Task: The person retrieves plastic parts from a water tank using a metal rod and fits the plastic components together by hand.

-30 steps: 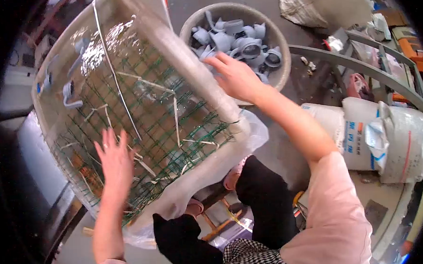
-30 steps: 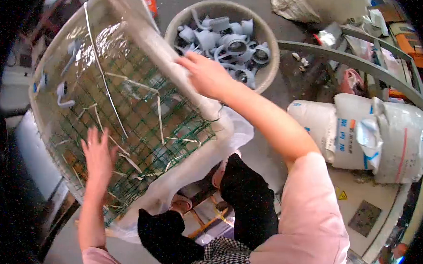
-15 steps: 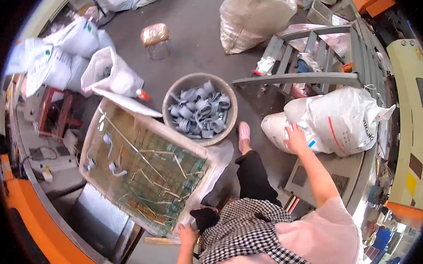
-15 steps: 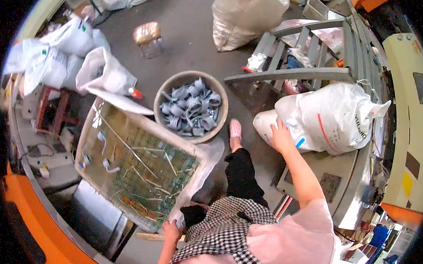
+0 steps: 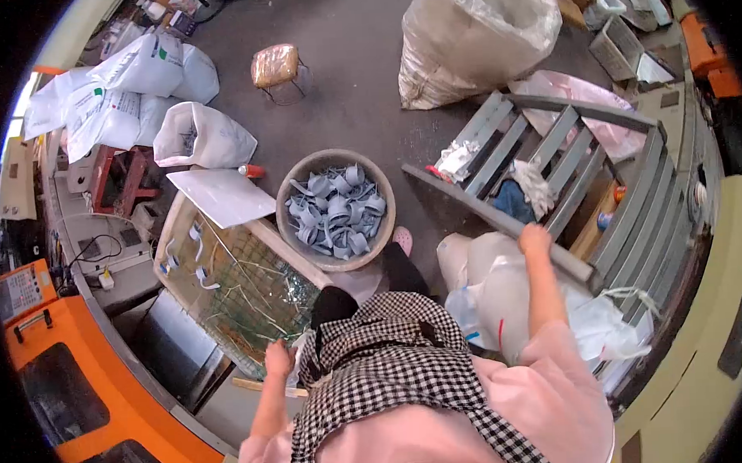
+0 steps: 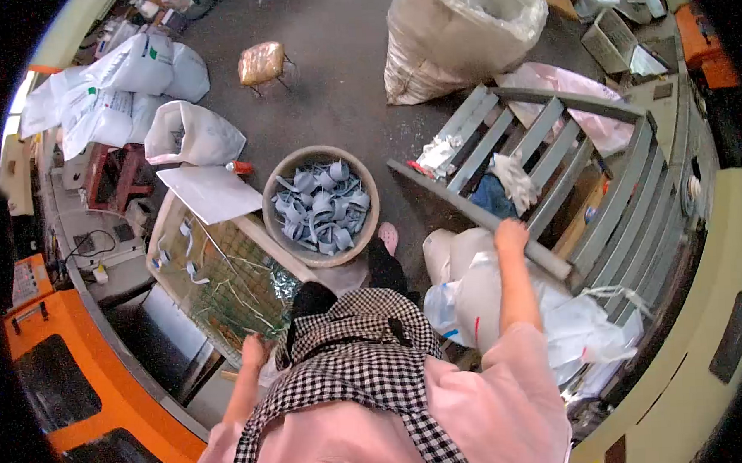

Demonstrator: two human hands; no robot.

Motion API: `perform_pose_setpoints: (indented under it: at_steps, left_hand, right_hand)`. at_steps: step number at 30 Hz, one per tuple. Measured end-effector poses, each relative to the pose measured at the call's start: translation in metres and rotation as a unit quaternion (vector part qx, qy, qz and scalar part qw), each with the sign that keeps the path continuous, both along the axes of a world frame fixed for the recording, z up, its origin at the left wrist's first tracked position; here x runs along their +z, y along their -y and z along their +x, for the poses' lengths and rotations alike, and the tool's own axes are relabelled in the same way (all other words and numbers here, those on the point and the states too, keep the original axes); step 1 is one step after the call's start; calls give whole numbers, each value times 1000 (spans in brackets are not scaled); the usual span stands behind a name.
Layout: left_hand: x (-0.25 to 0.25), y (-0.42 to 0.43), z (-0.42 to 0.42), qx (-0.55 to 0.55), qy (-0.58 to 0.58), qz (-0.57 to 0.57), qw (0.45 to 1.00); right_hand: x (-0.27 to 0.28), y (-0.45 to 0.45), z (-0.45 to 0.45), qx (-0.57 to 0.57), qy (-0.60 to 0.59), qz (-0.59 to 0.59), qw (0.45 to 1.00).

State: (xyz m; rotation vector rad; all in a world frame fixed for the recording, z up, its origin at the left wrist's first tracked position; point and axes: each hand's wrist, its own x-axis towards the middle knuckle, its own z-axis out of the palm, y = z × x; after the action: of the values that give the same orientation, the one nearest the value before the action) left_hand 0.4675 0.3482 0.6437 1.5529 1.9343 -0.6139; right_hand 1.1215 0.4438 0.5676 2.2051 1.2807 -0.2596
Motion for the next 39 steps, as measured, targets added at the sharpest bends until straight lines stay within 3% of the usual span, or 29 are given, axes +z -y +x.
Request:
perform_pose_setpoints:
  at_steps: [4,6,8,9,11,12,15,19,21,23,26,27,29,30,31,32,38,39]
  left_hand:
    - [-5,-43,14,12,21,13,1000]
    - [1,-68,30,18,22,3,1000]
    - [12,-93,46,186,58,-66,979]
    - [-8,-93,36,190,62,-60,978]
    - [-62,-91,6,108,76,-27,991]
    - [-32,-118,31,74,46,-82,993]
    - [-45,-163,45,21,28,-122,992]
    - [-67,-243,65,-44,89,-47,994]
    - [-73,-294,79,21,93,-89,992]
    - [-85,-339,86,56,135,-76,986]
    - [-152,-393,74,-9,110,-111,988]
    - [-118,-430,88,15,124,-114,986]
    - [-133,-480,82,3,103,-163,981]
    - [-132,-499,76,3,166,-122,979]
    - [-135,-519,78,95,169,-59,979]
    - [-110,-552,82,98,176,-25,979]
    - [-78,-661,83,184,202,5,962]
    - [-75,-669,80,188,202,29,961]
  right_hand:
    - [-11,8,-4,41,21,44,998]
    - [1,3,-7,1,-27,17,999]
    - [0,8,-9,6,-21,24,999]
    - [0,6,-8,9,-14,31,999]
    - [8,3,-9,-3,-56,24,998]
    - [-4,11,-4,24,-44,52,997]
    - [-4,12,-3,45,-58,70,995]
    - [5,0,-6,-22,-86,-19,996]
    - [-1,0,-4,-37,-69,-29,997]
    - [-13,-31,2,-38,-76,-36,996]
    - [-40,-96,15,-49,-104,-69,991]
    - [-48,-121,21,-56,-113,-83,988]
    - [-56,-168,33,-69,-137,-119,981]
    - [-61,-190,42,-73,-152,-133,977]
    - [-64,-214,50,-77,-167,-146,972]
    - [-68,-233,59,-82,-182,-157,967]
    - [-106,-359,108,-30,-223,-212,951]
    - [-123,-391,123,-50,-236,-152,958]
